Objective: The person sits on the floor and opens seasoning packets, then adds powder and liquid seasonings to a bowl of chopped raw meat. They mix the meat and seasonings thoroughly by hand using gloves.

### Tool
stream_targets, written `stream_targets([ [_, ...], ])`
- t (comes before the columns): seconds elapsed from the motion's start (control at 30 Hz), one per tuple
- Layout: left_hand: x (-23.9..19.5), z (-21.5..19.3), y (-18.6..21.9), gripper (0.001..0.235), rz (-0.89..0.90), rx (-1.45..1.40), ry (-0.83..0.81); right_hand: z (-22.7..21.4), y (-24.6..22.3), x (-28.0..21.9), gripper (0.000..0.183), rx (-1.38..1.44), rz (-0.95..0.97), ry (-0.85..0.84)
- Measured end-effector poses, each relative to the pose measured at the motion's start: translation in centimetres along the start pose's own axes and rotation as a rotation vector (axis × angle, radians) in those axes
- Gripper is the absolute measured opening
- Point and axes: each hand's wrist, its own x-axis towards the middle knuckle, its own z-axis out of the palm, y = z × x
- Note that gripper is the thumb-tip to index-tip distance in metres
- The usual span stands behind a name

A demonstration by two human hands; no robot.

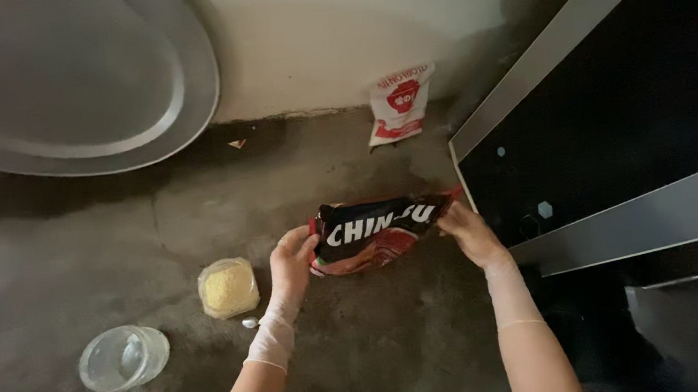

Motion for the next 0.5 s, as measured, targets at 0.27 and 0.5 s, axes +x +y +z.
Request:
stream_targets([
  [0.27,0.0,-0.4,0.4,0.013,-0.076,-0.171,0.025,1.4,-0.5,1.1,0.048,-0.164,-0.062,0.13],
  [0.5,0.1,-1.4,-1.5,0.018,-0.178,-0.017,0.031,1.8,0.0,1.5,0.048,-0.029,0.063,0.223],
])
